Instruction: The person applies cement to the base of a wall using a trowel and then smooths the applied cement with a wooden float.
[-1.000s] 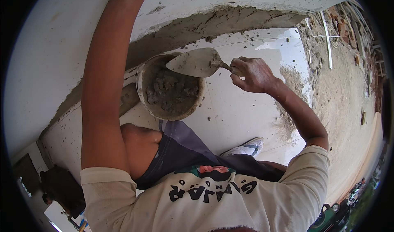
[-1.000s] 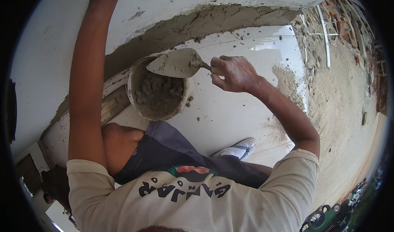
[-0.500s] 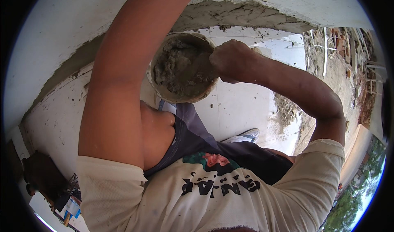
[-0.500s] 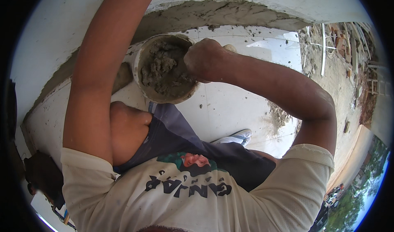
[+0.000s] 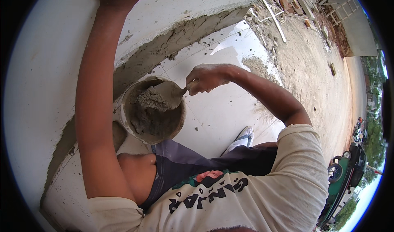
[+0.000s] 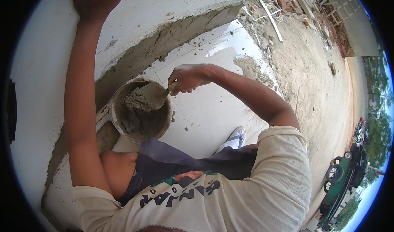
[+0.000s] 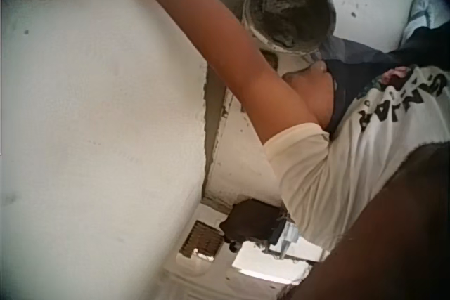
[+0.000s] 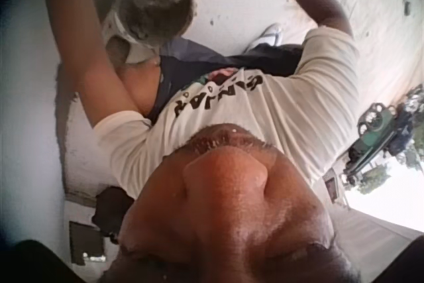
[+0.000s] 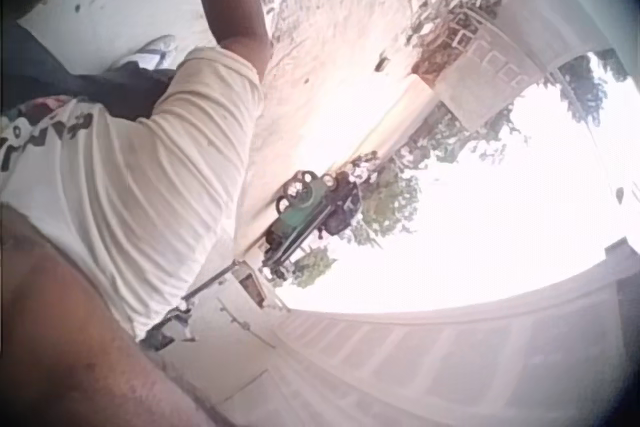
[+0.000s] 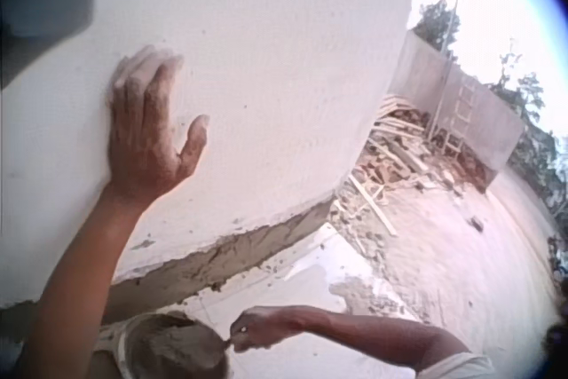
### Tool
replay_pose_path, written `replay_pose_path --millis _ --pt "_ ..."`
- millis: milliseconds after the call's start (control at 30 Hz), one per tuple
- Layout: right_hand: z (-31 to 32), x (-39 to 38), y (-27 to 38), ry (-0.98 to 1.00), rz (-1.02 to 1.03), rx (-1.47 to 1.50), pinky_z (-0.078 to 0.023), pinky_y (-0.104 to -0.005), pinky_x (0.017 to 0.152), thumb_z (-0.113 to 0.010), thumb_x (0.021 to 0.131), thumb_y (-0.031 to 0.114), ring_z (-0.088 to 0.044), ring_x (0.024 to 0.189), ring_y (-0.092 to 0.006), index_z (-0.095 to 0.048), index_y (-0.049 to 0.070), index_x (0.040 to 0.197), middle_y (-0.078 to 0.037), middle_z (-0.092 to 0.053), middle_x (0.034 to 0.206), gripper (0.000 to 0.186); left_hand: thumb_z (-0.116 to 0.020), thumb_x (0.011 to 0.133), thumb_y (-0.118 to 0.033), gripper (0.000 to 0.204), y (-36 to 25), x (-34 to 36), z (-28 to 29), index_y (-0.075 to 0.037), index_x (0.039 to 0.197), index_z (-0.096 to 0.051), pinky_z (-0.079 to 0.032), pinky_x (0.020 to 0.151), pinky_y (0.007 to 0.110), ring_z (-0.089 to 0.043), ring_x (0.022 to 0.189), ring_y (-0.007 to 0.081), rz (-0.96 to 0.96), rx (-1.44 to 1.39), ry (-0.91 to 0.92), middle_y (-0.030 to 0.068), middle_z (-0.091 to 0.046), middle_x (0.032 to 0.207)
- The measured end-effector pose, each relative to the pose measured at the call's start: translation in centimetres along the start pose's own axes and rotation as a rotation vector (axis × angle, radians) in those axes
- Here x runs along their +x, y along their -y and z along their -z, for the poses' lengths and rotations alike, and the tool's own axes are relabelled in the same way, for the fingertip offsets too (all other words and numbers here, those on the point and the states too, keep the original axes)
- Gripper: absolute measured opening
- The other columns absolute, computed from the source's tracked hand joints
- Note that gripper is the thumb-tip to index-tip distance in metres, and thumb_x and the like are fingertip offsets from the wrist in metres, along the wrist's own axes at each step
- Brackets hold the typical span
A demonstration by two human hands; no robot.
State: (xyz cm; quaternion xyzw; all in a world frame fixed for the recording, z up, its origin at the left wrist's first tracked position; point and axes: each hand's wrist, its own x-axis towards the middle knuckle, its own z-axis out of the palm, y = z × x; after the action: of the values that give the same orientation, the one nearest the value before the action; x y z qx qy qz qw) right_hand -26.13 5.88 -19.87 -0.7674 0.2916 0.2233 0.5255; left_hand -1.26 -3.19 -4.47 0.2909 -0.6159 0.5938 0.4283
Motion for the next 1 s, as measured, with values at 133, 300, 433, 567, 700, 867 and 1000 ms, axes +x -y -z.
replay_pose_path --millis 133,300,433,567,700,867,1000 --pt "0.5 -2.3 -4.7 -0.191 0.052 0.245 -0.051 -0.0320 0.059 -0.061 0.088 0.023 -0.060 0.067 -0.0154 -0.067 -0.001 0.099 -0.005 -0.062 0.076 0.027 -0.067 0.088 -0.037 0.069 0.7 0.0 0.4 0.001 0.141 -0.043 -0.032 0.112 0.055 -0.042 0.130 0.0397 0.007 0.020 0.089 0.0229 -0.047 0.134" --pt "-1.1 -4.2 -12.5 -0.551 -0.001 0.544 -0.052 -0.0319 0.068 -0.056 0.094 0.031 -0.061 0.075 -0.0142 -0.063 0.000 0.095 -0.006 -0.062 0.081 0.032 -0.072 0.088 -0.049 0.070 0.0 0.4 1.4 -0.007 0.136 -0.046 -0.037 0.105 0.045 -0.046 0.121 0.0288 0.023 0.076 0.203 0.0114 -0.050 0.123" --pt "-2.1 -3.2 -17.6 -0.886 -0.008 0.890 -0.056 -0.0338 0.070 -0.059 0.096 0.026 -0.064 0.080 -0.0173 -0.057 0.001 0.105 -0.010 -0.062 0.092 0.027 -0.070 0.088 -0.050 0.067 0.2 0.6 1.0 -0.010 0.136 -0.047 -0.036 0.108 0.046 -0.044 0.125 0.0262 0.036 0.120 0.192 0.0092 -0.048 0.124" --pt "-1.8 -0.8 -20.9 -1.207 0.132 1.372 -0.062 -0.0368 0.071 -0.066 0.091 0.009 -0.066 0.084 -0.0211 -0.043 0.000 0.117 -0.014 -0.058 0.104 0.036 -0.072 0.087 -0.047 0.070 0.7 0.4 1.0 -0.007 0.138 -0.045 -0.035 0.109 0.048 -0.043 0.126 0.0298 -0.010 0.168 0.249 0.0119 -0.047 0.127" --pt "-0.4 0.7 -23.8 -1.503 0.147 1.521 -0.060 -0.0341 0.061 -0.066 0.089 0.002 -0.065 0.080 -0.0199 -0.038 0.001 0.118 -0.014 -0.058 0.101 0.040 -0.073 0.086 -0.046 0.072 0.4 0.6 1.0 -0.007 0.139 -0.043 -0.034 0.110 0.051 -0.042 0.128 0.0309 -0.009 0.191 0.269 0.0134 -0.046 0.131" --pt "2.9 2.3 -25.3 -1.733 0.070 1.567 -0.059 -0.0376 0.062 -0.068 0.088 0.004 -0.065 0.080 -0.0224 -0.039 0.001 0.115 -0.016 -0.058 0.101 0.040 -0.075 0.086 -0.046 0.079 0.4 1.1 1.6 -0.006 0.141 -0.037 -0.039 0.108 0.052 -0.039 0.129 0.0362 -0.059 0.273 0.317 0.0186 -0.043 0.135" --pt "5.6 6.9 -27.1 -2.027 -0.346 1.359 -0.057 -0.0490 0.080 -0.073 0.083 0.011 -0.067 0.091 -0.0355 -0.039 0.000 0.117 -0.022 -0.061 0.105 0.049 -0.074 0.087 -0.045 0.082 -0.6 1.1 1.3 -0.005 0.145 -0.032 -0.040 0.109 0.053 -0.038 0.132 0.0382 -0.051 0.281 0.340 0.0195 -0.040 0.138"
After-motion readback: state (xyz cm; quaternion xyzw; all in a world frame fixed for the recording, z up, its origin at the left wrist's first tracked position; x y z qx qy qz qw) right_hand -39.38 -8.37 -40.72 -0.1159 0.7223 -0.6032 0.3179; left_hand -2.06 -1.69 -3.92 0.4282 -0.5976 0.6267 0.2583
